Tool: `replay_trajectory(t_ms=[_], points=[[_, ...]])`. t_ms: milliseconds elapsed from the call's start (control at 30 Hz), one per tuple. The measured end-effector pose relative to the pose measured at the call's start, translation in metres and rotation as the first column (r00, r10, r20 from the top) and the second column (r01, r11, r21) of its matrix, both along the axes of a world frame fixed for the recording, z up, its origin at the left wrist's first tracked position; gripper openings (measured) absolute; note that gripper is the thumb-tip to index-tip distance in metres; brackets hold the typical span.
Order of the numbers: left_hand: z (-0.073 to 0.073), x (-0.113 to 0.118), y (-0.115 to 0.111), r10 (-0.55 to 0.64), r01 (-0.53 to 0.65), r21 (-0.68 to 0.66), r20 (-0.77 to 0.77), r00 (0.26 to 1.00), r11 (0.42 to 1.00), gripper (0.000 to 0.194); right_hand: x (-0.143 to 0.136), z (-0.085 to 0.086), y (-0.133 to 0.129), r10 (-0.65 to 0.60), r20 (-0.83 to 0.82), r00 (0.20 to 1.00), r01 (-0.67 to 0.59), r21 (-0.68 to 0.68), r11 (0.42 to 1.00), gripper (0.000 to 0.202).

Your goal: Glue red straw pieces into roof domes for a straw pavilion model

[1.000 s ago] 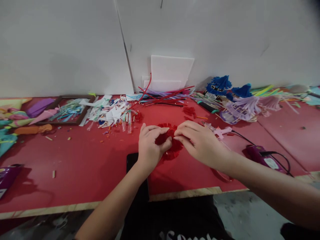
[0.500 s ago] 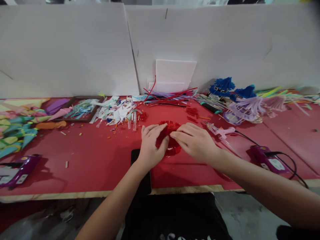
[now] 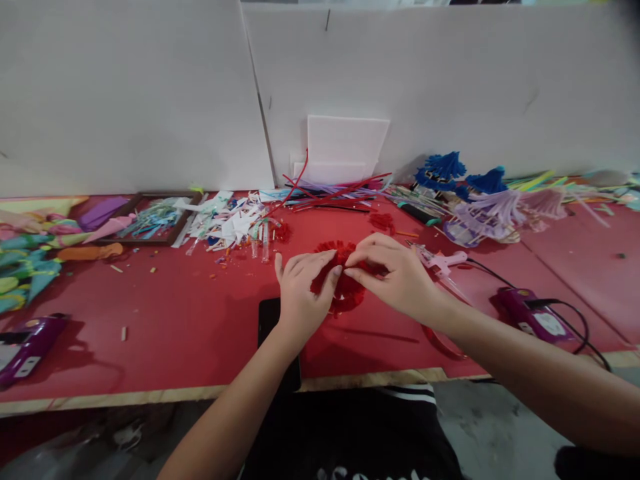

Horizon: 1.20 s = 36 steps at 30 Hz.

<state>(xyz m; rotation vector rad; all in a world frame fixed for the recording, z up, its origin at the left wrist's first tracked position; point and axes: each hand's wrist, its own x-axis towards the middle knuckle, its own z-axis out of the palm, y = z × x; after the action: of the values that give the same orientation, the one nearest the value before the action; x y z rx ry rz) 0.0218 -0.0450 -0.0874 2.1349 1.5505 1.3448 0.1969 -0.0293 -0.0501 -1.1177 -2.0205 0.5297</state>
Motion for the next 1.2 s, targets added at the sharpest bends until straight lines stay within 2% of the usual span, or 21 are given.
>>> replay_trajectory(t_ms=[100,167,267,367,500,667,833,967,1200], points=[[0.002,0.003,-0.001,0.000,-0.001,-0.013,-0.034,0.999,1.000,0.018,0.004,0.000,0.003,-0.094,-0.092,0.991,0.073,-0.202,0.977,0.024],[0.003,0.005,-0.002,0.003,-0.003,-0.017,-0.041,0.999,1.000,0.018,0.007,0.003,0.007,-0.077,-0.102,0.992,0.042,-0.307,0.951,0.026],[0.003,0.008,-0.003,0.012,-0.012,-0.005,-0.035,0.999,1.000,0.018,0.011,0.008,0.013,-0.044,-0.098,0.994,0.005,-0.362,0.932,0.023],[0.002,0.011,-0.005,0.026,-0.025,0.026,-0.058,0.998,0.999,0.020,0.010,0.010,0.017,-0.047,-0.107,0.993,0.001,-0.388,0.922,0.022],[0.004,0.015,-0.008,0.047,-0.047,0.005,-0.098,0.994,0.999,0.034,0.006,0.010,0.017,-0.071,-0.125,0.990,0.012,-0.421,0.907,0.022],[0.011,0.014,-0.002,0.044,-0.055,-0.105,-0.105,0.994,0.993,0.030,0.005,0.013,0.011,-0.097,-0.093,0.991,0.052,-0.403,0.914,0.013],[0.014,0.011,0.003,0.010,-0.020,-0.131,-0.078,0.997,0.991,0.026,0.010,0.015,0.004,-0.078,-0.070,0.994,0.047,-0.360,0.932,0.009],[0.015,0.007,0.006,-0.050,0.042,-0.119,-0.068,0.996,0.992,0.022,0.014,0.013,0.003,-0.085,-0.020,0.996,0.073,-0.355,0.932,0.006],[0.012,-0.002,0.016,-0.207,0.213,-0.188,0.053,0.977,0.959,0.022,0.021,0.013,0.008,0.005,0.057,0.998,0.016,-0.360,0.933,0.005]])
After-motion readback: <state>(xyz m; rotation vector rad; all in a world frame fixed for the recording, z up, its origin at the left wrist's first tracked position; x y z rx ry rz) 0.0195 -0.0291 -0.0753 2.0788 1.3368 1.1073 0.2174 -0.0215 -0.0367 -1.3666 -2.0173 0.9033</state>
